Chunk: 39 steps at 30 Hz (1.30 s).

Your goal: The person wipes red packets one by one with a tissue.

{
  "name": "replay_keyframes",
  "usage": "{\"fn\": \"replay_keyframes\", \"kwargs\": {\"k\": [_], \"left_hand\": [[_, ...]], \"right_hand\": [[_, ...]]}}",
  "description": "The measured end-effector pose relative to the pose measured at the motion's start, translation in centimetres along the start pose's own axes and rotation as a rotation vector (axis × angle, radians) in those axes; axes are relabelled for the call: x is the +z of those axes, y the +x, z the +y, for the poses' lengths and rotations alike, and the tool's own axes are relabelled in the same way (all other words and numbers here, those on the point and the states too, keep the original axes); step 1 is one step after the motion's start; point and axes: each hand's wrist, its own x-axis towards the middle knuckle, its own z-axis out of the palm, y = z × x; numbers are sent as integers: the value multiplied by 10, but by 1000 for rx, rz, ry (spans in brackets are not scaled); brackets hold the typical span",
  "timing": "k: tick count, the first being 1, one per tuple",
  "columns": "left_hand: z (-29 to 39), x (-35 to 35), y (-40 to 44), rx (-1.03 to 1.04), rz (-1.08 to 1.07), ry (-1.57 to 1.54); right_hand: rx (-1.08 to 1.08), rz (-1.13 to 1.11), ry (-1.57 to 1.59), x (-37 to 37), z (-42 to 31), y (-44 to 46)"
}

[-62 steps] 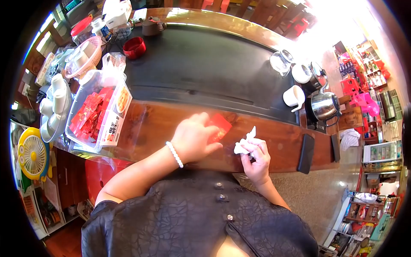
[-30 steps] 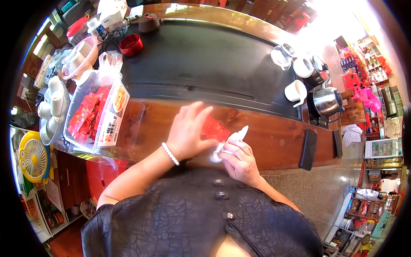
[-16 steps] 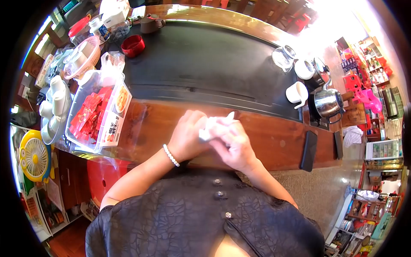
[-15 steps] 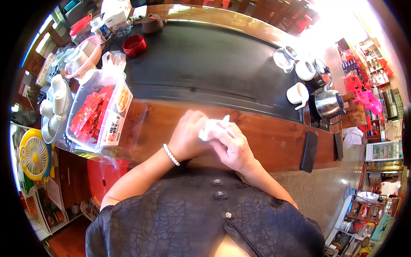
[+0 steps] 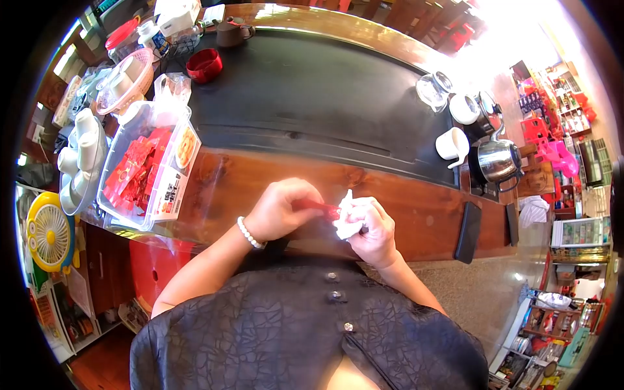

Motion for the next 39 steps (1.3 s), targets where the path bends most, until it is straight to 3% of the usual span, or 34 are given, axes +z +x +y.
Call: {"fn": "replay_keyframes", "kwargs": {"k": [3, 6, 15, 27, 30, 34, 36, 39], "left_hand": [[7, -7, 0, -179, -95, -56], [-3, -3, -3, -171, -69, -133], [-5, -4, -3, -69, -46, 51], [-11, 1, -4, -189, -52, -148], [-15, 2, -5, -211, 55, -202], [0, 7, 2, -369, 162, -651], [12, 15, 4, -440, 35, -863], [2, 37, 8, -467, 85, -1202]], "right_hand": [[5, -39, -30, 0, -5, 6], [-41, -112, -46, -2, -13, 19], [-75, -314, -121, -5, -24, 44], [-16, -94, -73, -21, -6, -1], [-3, -17, -61, -19, -2, -9], [72, 79, -14, -14, 6, -6], [32, 61, -68, -8, 2, 3], [31, 5, -51, 11, -20, 20]]}}
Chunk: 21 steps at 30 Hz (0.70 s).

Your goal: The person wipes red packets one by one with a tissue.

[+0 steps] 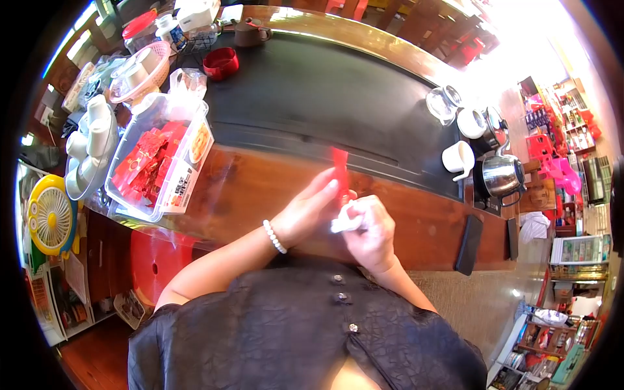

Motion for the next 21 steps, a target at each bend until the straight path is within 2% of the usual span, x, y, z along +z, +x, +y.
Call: {"fn": "replay_keyframes", "kwargs": {"k": [1, 3, 4, 7, 8, 9, 11, 12, 13, 15, 18, 21], "left_hand": [[1, -6, 2, -64, 42, 53], [3, -16, 6, -112, -44, -206], [1, -27, 7, -109, -73, -208], [-1, -45, 18, -152, -376, -559], [-2, -48, 22, -221, -431, -621], [4, -40, 23, -247, -337, -605], [19, -9, 28, -294, -158, -561], [20, 0, 40, -112, -103, -197], [16, 0, 43, -42, -177, -259], [31, -1, 56, -76, -275, -290], [64, 32, 64, -227, -20, -122], [65, -10, 99, -379, -313, -224]], "right_hand": [[-65, -54, 32, 3, -5, 4], [-74, -179, 115, 4, -12, 6], [-18, -221, 132, 1, -10, 3], [56, -63, 239, -10, -9, 16], [18, -24, 268, -12, -4, 19], [-17, -90, 158, -19, -10, 27], [-253, -226, -108, -14, -11, 41], [-268, -318, -224, -8, -18, 48], [-272, -323, -281, 2, -16, 53], [-305, -232, -435, 6, -5, 69], [-178, -69, -327, 12, 18, 98], [-26, 52, -160, 20, 42, 126]]}}
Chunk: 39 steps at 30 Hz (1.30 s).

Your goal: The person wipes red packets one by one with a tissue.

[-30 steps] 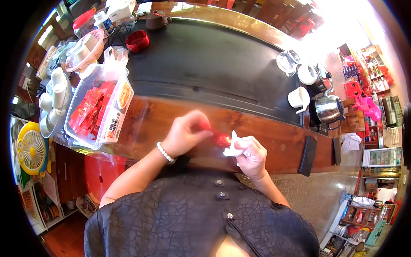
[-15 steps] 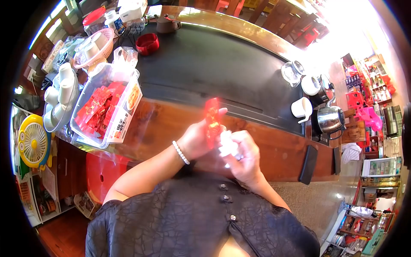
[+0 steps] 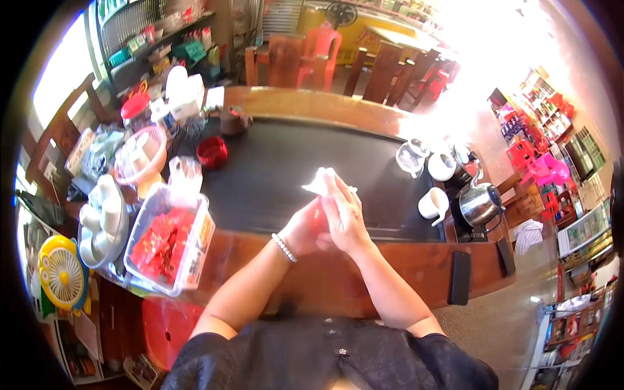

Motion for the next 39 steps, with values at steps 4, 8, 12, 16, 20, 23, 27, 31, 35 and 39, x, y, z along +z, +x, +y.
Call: {"fn": "replay_keyframes", "kwargs": {"k": [4, 8, 12, 16, 20, 23, 27, 31, 35, 39], "left_hand": [[7, -15, 6, 75, 40, 38], [15, -38, 4, -2, -102, -61], [12, -40, 0, 128, 107, -30], [21, -45, 3, 252, 101, -110], [24, -39, 0, 321, 203, -138], [25, -32, 0, 312, 206, -125], [24, -35, 0, 286, 183, -105], [24, -34, 0, 289, 163, -76], [26, -31, -3, 383, 265, -114], [29, -37, -3, 464, 304, -170]], "right_hand": [[567, 10, 770, 16, 38, 10], [592, -66, 1125, 16, 68, -4], [560, -86, 1499, -3, 85, -1], [761, 254, 1658, -3, 78, 14], [597, 91, 1738, -3, 85, 9], [583, 109, 1838, 1, 95, 4], [585, -56, 2033, -5, 102, 1], [656, -64, 2047, -17, 81, 8], [659, -47, 1932, -10, 94, 0], [629, 50, 1847, 0, 111, -1]]}}
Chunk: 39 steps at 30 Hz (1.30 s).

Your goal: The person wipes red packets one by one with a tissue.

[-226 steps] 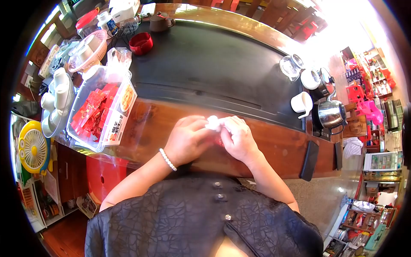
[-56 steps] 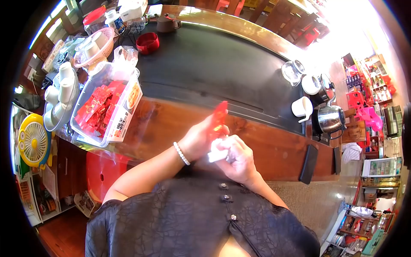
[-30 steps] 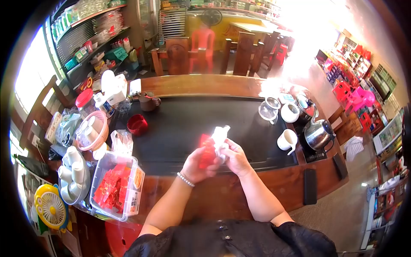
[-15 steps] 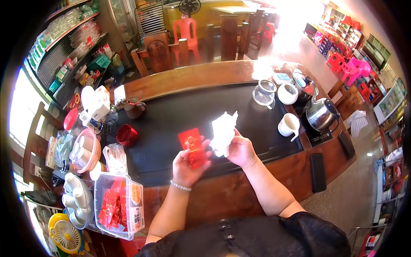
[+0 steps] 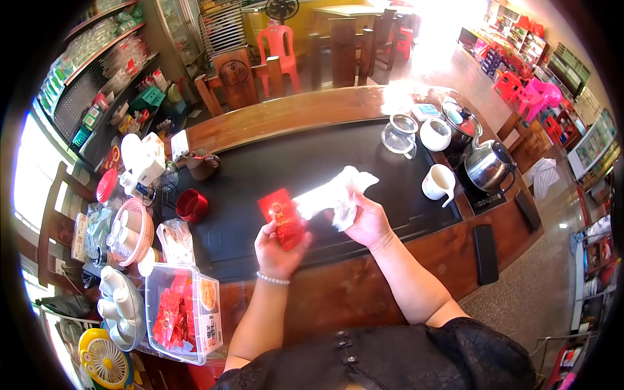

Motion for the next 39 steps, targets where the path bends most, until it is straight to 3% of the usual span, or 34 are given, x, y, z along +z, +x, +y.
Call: {"fn": "replay_keyframes", "kwargs": {"k": [5, 9, 14, 16, 23, 28, 32, 35, 39], "left_hand": [[-1, -3, 3, 90, 9, 48], [-5, -8, 5, 137, 20, 224], [-10, 2, 0, -102, -78, 197], [-10, 0, -1, -115, -86, 184], [-14, -7, 3, -93, -114, 383], [-8, -4, -2, -98, -185, 87], [-7, -2, -4, -111, -257, -72], [-5, -7, 0, -153, -225, -121], [-5, 1, -2, -151, -265, -75]], "right_hand": [[-93, -46, 141, -4, -6, 5], [-17, -46, 149, 4, -4, 0], [67, -19, -204, 26, 5, -8], [99, -15, -302, 30, 6, -8], [-110, 107, -741, 22, 17, -6], [-162, 129, -653, 21, 15, -1], [-296, 336, -743, 28, 17, -5], [-384, 203, -878, 21, 9, -5], [-25, -101, -974, 35, 11, -15]]}}
